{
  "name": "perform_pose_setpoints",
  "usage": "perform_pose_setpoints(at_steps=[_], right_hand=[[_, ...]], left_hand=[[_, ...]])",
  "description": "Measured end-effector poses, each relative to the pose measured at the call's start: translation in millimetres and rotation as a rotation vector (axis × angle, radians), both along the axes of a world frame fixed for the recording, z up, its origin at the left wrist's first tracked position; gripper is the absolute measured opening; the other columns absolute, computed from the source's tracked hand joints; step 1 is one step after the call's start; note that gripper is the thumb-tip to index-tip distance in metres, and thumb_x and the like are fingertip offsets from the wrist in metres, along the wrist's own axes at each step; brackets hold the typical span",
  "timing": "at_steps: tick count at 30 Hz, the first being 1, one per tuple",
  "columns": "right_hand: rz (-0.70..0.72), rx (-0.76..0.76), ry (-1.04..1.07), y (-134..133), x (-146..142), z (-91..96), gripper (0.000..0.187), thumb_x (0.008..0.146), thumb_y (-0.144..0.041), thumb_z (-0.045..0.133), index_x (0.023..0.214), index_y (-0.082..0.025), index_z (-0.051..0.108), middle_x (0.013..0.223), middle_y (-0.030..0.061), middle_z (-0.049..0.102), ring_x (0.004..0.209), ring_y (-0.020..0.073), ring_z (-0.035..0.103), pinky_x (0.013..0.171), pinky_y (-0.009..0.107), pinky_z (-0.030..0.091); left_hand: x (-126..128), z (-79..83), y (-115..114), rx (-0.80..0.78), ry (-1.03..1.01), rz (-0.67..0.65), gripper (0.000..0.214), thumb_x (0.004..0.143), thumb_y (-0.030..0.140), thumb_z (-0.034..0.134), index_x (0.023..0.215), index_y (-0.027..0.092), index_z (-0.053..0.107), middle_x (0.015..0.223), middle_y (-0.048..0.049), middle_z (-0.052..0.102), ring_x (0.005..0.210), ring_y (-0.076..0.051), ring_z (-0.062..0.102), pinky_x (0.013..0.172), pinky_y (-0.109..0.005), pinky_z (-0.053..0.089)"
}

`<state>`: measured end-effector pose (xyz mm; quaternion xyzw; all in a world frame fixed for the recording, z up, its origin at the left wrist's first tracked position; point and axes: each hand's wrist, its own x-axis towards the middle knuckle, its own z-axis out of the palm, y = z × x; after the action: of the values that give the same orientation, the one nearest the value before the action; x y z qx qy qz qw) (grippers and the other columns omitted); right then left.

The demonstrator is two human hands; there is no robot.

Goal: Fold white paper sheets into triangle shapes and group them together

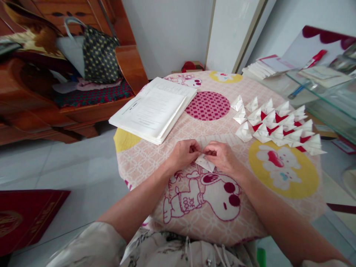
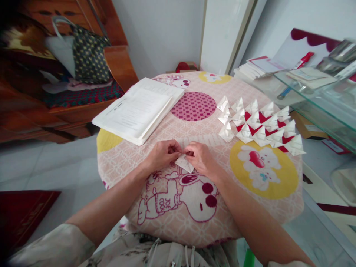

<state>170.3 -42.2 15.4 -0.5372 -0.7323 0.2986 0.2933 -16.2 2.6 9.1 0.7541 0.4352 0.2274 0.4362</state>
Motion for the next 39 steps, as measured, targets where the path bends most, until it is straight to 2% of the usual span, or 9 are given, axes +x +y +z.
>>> perform_pose_setpoints(at_steps=[6, 13, 18, 23, 27, 31, 33, 37, 39], right_hand=[[-0.008, -0.033, -0.024, -1.3, -3.8, 0.5, 0.015, 0.075, -0.002, 0.065, 0.077, -0.016, 0.069, 0.076, -0.0005, 0.059, 0.068, 0.0126, 0.057, 0.065, 0.026, 0.042], [0.008, 0.009, -0.043, -4.8, -4.0, -1.9, 0.015, 0.078, -0.003, 0.064, 0.079, -0.018, 0.07, 0.08, 0.0004, 0.06, 0.073, 0.0133, 0.057, 0.068, 0.027, 0.043], [-0.001, 0.005, -0.045, -5.9, -4.8, -3.4, 0.012, 0.078, -0.007, 0.068, 0.08, -0.018, 0.07, 0.081, 0.0005, 0.06, 0.071, 0.013, 0.058, 0.068, 0.027, 0.045], [-0.037, -0.002, -0.048, -4.4, -8.4, -2.8, 0.011, 0.075, -0.006, 0.07, 0.077, -0.017, 0.07, 0.079, -0.0002, 0.059, 0.068, 0.012, 0.057, 0.065, 0.026, 0.043], [-0.067, 0.003, -0.066, -1.8, -12.9, -2.2, 0.014, 0.072, -0.004, 0.071, 0.071, -0.017, 0.066, 0.075, -0.0015, 0.056, 0.066, 0.0112, 0.055, 0.063, 0.025, 0.041], [-0.077, 0.027, -0.093, -1.2, -17.8, -1.6, 0.018, 0.07, -0.004, 0.072, 0.069, -0.017, 0.061, 0.076, -0.0013, 0.056, 0.068, 0.012, 0.054, 0.066, 0.026, 0.041], [-0.087, 0.037, -0.11, -1.7, -20.2, -2.2, 0.018, 0.07, -0.005, 0.073, 0.069, -0.018, 0.059, 0.076, -0.0007, 0.055, 0.07, 0.0129, 0.054, 0.067, 0.027, 0.042], [-0.104, 0.054, -0.142, -3.1, -23.5, -5.0, 0.02, 0.072, -0.007, 0.073, 0.069, -0.018, 0.057, 0.077, 0.0, 0.054, 0.071, 0.0139, 0.053, 0.067, 0.027, 0.041], [-0.108, 0.064, -0.15, -3.5, -24.1, -6.1, 0.02, 0.072, -0.008, 0.073, 0.07, -0.019, 0.056, 0.078, 0.0, 0.054, 0.071, 0.014, 0.053, 0.067, 0.027, 0.041]], left_hand=[[-14.0, 1.6, -4.1, -0.112, -0.06, -0.041, 0.004, 0.076, 0.013, 0.062, 0.077, 0.014, 0.066, 0.059, 0.0027, 0.063, 0.051, -0.008, 0.056, 0.05, -0.018, 0.039], [-13.4, 1.5, -11.1, 0.047, 0.035, -0.054, 0.012, 0.069, 0.007, 0.061, 0.074, 0.016, 0.068, 0.061, 0.0038, 0.062, 0.056, -0.008, 0.054, 0.054, -0.019, 0.039], [-12.2, 1.0, -10.7, 0.077, 0.069, -0.058, 0.016, 0.068, 0.004, 0.06, 0.075, 0.016, 0.068, 0.063, 0.0035, 0.063, 0.058, -0.008, 0.053, 0.057, -0.02, 0.039], [-17.2, 3.5, -11.4, 0.108, 0.039, -0.099, 0.02, 0.071, 0.004, 0.059, 0.08, 0.016, 0.072, 0.07, 0.0019, 0.066, 0.062, -0.009, 0.056, 0.06, -0.02, 0.043], [-26.0, 4.8, -19.0, 0.215, -0.014, -0.2, 0.024, 0.076, 0.004, 0.057, 0.083, 0.018, 0.075, 0.085, -0.0022, 0.07, 0.077, -0.012, 0.064, 0.072, -0.024, 0.049], [-33.5, 5.2, -29.2, 0.273, -0.036, -0.23, 0.025, 0.082, 0.007, 0.055, 0.089, 0.018, 0.076, 0.092, -0.0049, 0.07, 0.084, -0.014, 0.066, 0.078, -0.026, 0.051], [-35.4, 4.4, -32.0, 0.293, -0.034, -0.206, 0.024, 0.083, 0.007, 0.055, 0.088, 0.018, 0.076, 0.091, -0.0051, 0.07, 0.082, -0.014, 0.066, 0.076, -0.025, 0.051], [-36.5, 0.9, -31.9, 0.325, 0.009, -0.02, 0.02, 0.08, 0.007, 0.057, 0.086, 0.016, 0.074, 0.08, -0.0031, 0.069, 0.072, -0.012, 0.062, 0.068, -0.024, 0.048], [-36.5, -0.5, -31.0, 0.33, 0.027, 0.032, 0.018, 0.08, 0.008, 0.058, 0.085, 0.016, 0.073, 0.077, -0.0021, 0.068, 0.069, -0.012, 0.06, 0.066, -0.023, 0.047]])
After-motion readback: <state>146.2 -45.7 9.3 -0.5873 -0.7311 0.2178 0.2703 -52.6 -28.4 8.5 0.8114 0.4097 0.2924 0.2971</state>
